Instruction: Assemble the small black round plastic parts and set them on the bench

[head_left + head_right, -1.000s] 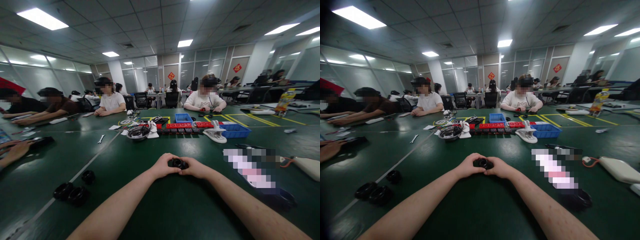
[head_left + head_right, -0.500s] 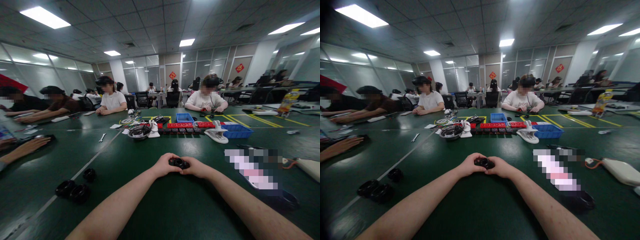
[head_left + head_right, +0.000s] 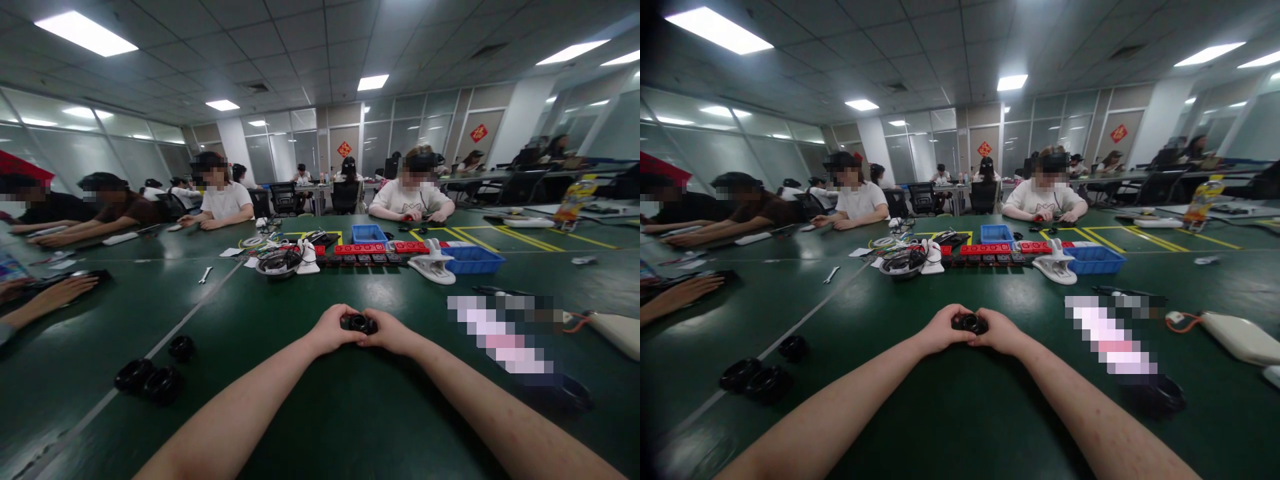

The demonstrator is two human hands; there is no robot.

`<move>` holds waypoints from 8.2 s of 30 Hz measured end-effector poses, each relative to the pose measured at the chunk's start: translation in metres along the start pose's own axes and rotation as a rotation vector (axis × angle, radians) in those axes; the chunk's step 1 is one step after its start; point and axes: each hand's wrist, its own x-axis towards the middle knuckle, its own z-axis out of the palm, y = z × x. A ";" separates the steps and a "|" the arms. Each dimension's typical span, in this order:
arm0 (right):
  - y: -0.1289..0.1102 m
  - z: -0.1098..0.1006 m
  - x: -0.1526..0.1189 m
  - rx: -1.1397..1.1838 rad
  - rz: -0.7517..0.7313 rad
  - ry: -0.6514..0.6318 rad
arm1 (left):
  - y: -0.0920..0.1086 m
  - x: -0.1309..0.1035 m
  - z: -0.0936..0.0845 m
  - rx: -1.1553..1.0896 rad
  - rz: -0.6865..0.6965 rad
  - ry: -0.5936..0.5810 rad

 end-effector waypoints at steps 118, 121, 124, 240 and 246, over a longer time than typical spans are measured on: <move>-0.007 -0.002 -0.005 -0.024 -0.014 0.007 | -0.003 0.001 -0.009 -0.019 -0.034 -0.056; -0.007 -0.001 -0.005 -0.030 0.021 0.022 | -0.004 0.002 -0.006 -0.035 -0.060 -0.054; -0.005 0.003 -0.004 -0.038 0.049 0.053 | -0.001 0.001 -0.004 -0.016 -0.083 -0.022; 0.003 0.003 -0.002 -0.055 -0.049 -0.003 | 0.008 -0.005 -0.003 0.044 -0.046 -0.035; -0.004 0.007 -0.003 -0.170 0.023 0.085 | 0.011 -0.006 0.004 0.123 -0.102 0.092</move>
